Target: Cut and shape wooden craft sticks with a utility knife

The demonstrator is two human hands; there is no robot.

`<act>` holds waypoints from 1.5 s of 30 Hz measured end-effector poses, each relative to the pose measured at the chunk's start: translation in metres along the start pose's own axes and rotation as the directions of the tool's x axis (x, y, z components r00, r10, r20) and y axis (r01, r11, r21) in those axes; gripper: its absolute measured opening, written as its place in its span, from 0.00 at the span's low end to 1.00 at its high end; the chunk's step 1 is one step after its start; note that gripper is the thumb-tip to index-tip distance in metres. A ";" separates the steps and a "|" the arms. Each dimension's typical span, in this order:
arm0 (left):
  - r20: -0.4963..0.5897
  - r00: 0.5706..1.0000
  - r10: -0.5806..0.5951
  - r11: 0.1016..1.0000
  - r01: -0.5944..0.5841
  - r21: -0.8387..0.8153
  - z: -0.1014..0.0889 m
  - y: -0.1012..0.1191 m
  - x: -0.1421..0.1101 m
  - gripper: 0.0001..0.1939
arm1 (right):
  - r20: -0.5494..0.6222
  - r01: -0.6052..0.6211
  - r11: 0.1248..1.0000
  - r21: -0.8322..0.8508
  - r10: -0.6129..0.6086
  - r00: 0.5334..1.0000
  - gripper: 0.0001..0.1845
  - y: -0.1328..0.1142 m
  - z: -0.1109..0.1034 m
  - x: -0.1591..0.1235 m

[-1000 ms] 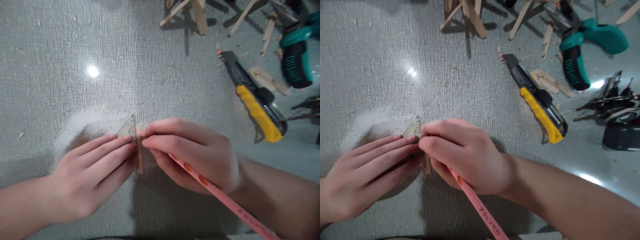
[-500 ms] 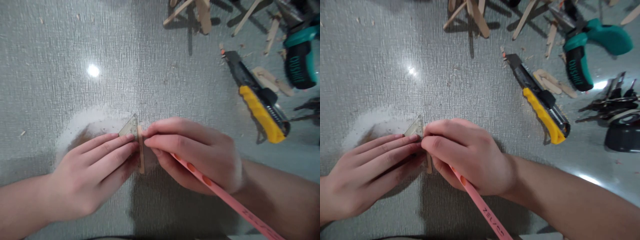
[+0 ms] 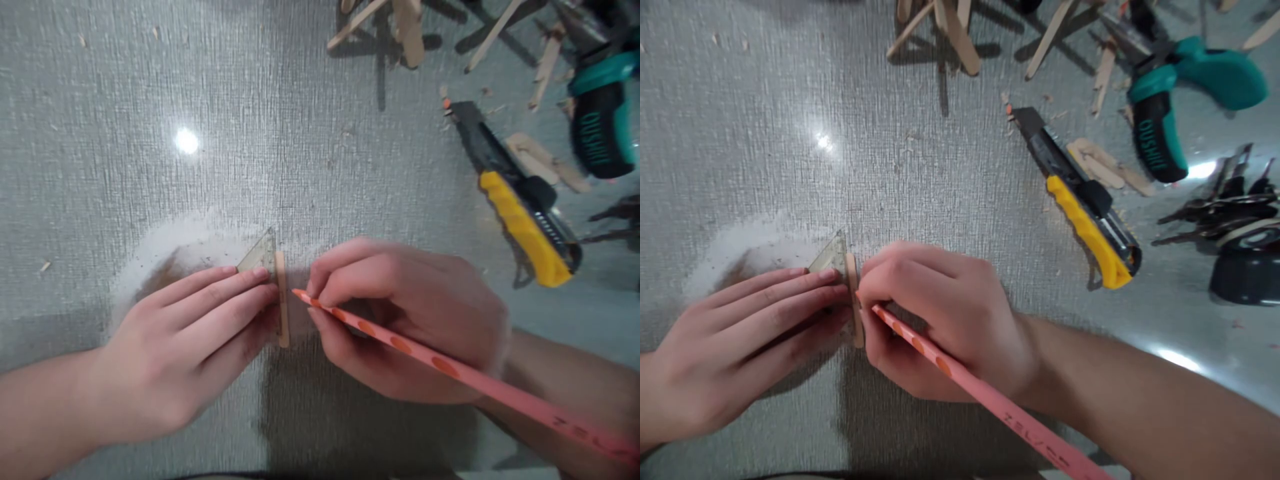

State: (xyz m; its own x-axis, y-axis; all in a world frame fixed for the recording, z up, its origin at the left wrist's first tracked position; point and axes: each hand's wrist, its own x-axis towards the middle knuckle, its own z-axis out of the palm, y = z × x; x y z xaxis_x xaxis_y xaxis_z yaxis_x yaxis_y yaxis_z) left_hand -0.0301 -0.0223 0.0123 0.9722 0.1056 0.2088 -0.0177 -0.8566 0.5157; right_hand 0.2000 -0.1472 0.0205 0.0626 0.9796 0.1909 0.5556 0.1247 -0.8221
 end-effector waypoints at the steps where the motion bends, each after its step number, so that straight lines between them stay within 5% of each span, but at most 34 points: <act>1: 0.000 1.000 -0.001 1.000 0.001 -0.005 0.000 0.000 0.000 0.13 | 0.003 -0.004 1.000 0.010 0.004 1.000 0.11 0.000 0.001 0.000; 11: 0.013 1.000 -0.008 1.000 0.009 -0.015 -0.001 -0.001 -0.001 0.14 | 0.086 0.041 0.999 0.023 -0.043 0.995 0.13 0.002 0.006 -0.004; 45: 0.005 0.999 -0.035 0.998 0.035 -0.044 0.000 0.000 -0.001 0.14 | 0.031 0.026 0.999 0.025 -0.026 0.999 0.10 0.002 0.005 -0.003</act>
State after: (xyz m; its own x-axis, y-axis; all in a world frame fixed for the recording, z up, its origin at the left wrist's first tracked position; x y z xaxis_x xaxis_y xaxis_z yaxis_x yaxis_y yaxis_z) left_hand -0.0310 -0.0221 0.0125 0.9735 0.1326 0.1864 0.0060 -0.8294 0.5586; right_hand 0.1969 -0.1490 0.0162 0.0223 0.9804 0.1959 0.5364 0.1536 -0.8298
